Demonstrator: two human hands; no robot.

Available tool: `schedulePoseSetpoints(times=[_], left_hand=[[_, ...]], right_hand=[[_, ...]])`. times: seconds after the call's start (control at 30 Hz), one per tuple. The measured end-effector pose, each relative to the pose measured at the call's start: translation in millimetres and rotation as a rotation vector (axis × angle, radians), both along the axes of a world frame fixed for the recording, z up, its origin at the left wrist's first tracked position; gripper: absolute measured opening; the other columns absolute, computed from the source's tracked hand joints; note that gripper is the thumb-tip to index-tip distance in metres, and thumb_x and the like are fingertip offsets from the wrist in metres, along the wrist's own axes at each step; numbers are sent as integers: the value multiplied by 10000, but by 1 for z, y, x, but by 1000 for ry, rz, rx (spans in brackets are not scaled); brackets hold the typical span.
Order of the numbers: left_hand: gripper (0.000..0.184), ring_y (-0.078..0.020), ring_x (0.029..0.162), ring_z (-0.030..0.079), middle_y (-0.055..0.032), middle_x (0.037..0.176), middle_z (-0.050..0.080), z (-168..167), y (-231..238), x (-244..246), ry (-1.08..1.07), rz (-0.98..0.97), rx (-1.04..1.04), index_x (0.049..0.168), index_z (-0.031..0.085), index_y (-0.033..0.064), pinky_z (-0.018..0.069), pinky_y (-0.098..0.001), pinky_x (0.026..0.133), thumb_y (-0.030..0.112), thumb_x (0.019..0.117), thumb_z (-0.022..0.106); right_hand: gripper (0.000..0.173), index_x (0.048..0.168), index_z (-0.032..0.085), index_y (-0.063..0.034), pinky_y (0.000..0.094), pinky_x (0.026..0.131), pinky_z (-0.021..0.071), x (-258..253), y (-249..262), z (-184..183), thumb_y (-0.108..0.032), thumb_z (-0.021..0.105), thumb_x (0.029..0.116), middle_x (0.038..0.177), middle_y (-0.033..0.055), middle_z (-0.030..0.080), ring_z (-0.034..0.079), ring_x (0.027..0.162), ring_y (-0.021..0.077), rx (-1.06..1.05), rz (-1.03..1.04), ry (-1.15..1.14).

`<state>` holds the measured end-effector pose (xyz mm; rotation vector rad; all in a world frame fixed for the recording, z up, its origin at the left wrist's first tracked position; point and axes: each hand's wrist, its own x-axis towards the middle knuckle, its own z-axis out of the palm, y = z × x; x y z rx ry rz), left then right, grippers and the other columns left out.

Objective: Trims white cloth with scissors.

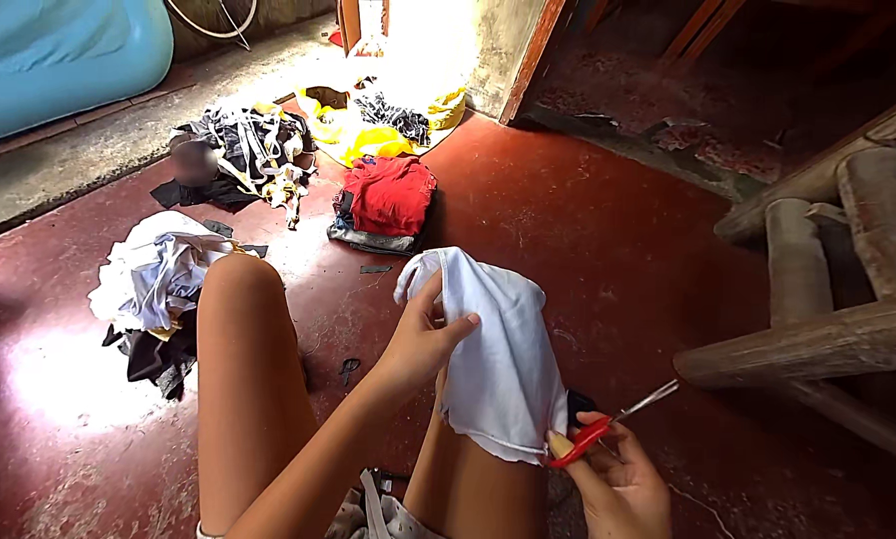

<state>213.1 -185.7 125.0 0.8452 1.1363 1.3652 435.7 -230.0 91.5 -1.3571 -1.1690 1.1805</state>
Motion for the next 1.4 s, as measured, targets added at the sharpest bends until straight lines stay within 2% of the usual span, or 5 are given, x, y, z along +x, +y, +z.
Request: schedulePoseSetpoints(times=[0.4,0.7,0.97,1.23,1.4], left_hand=[[247,-63,748,686,1,871,721,-49,-98,27,67,-38,-68,1141,615,7,579,-239,691,104,935,711],[116,-55,765,669,1,856,710,-48,-101,20,-159,22,-223,1029,713,42,559,-228,708,130,982,653],[147,-116,781,688,-52,953,713,-38,-90,15,-274,205,-245,1117,666,109,581,-271,683,55,980,656],[110,-98,765,677,-32,872,695,-52,-104,27,-204,187,-167,1046,667,6,581,-258,668,64,953,668],[171,-51,776,695,17,876,734,-56,-108,22,-73,-12,-106,1051,689,16,587,-229,713,93,906,737]], right_hand=[[372,1116,532,-58,169,705,598,40,-10,3,150,614,819,851,-152,692,680,735,-39,-12,-11,-20],[390,1149,551,-28,172,691,595,15,-13,-5,125,615,796,818,-107,705,693,726,-4,-56,55,0],[412,1129,609,-71,164,662,592,14,-7,-9,36,661,735,817,-95,701,688,706,-1,13,67,-11],[378,1147,545,-9,182,707,603,26,-5,-6,131,624,805,871,-101,697,691,751,-5,16,45,-25],[651,1342,339,215,119,759,502,33,-7,-13,-119,652,879,1037,7,563,578,904,-65,246,46,-275]])
